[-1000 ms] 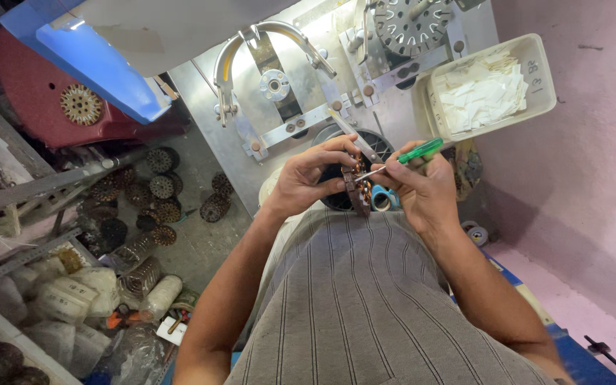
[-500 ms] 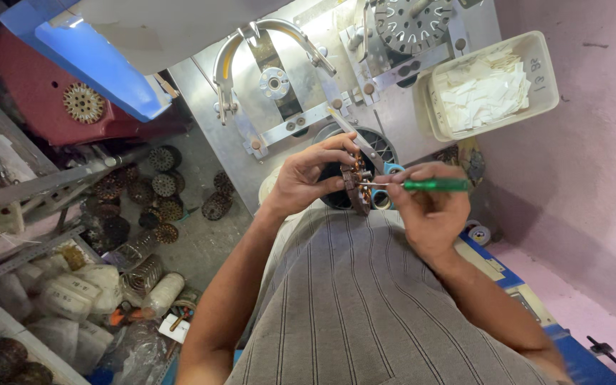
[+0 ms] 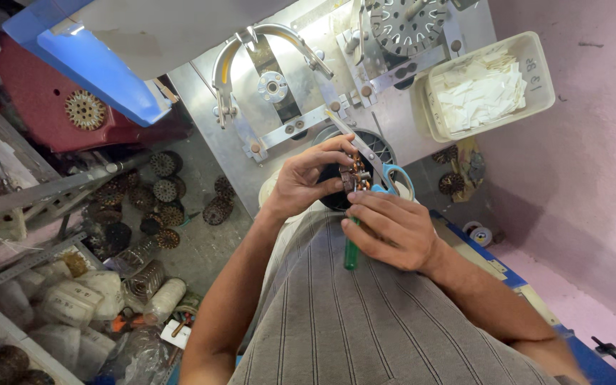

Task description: The person assembles a motor stator using scissors and a screwdriver. They manipulate copper wire windings and use the tools to trim and secure parts while the stator is held in a machine fixture.

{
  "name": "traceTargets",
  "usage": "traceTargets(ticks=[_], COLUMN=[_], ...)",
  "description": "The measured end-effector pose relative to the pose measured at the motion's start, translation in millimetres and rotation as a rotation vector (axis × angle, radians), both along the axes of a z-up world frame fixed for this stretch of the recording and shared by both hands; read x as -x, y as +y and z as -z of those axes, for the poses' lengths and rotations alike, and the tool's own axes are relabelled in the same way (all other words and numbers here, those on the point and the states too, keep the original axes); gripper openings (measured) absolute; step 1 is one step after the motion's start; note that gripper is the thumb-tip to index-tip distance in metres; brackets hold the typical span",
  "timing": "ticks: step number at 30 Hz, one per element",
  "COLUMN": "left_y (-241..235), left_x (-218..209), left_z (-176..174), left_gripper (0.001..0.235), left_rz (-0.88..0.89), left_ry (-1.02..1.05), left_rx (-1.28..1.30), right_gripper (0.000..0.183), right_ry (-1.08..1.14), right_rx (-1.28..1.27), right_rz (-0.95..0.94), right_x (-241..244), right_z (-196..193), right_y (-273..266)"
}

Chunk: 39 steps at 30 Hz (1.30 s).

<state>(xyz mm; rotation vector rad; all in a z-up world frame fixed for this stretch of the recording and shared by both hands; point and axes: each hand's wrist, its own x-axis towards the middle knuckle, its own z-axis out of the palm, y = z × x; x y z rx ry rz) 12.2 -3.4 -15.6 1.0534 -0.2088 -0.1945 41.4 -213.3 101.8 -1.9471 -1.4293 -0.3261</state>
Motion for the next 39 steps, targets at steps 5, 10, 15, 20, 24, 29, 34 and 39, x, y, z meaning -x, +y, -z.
traceTargets(ticks=[5,10,15,20,24,29,34,39], left_y=[-0.1,-0.1,1.3,-0.3,-4.5,-6.1,-7.8,-1.4], left_x=[0.9,-0.8,2.7,3.3,5.7,5.0,22.6,61.5], left_z=[-0.1,-0.4,-0.1,0.5,0.8,-12.4,-46.7,-52.6], left_gripper=[0.038,0.037,0.037,0.036,0.037,0.038,0.042,0.013], left_rz=[0.007,0.012,0.01,0.0,-0.022,-0.037,-0.316,-0.531], left_ry=[0.019,-0.011,0.012,-0.027,-0.015,0.007,-0.032,0.316], left_rx=[0.03,0.026,0.015,-0.031,-0.012,0.001,-0.542,-1.026], right_gripper=[0.03,0.039,0.071,0.067,0.054,0.045,0.039,0.021], right_ry=[-0.003,0.465,1.067,1.151,0.928,0.473,0.582,1.214], right_rx=[0.046,0.026,-0.301,-0.169,-0.024,0.058,-0.453,-0.369], right_rz=[0.041,0.416,0.496,0.359,0.287,0.133,0.179,0.598], right_x=[0.5,9.9,-3.6,-29.1,-25.1,-4.2,-2.9,-19.1], right_z=[-9.2,-1.0,2.6,1.1,8.8,6.6,-10.1,-2.8], right_y=[9.0,11.5,4.2,-4.4,-12.5,-13.5,-19.0,-57.6])
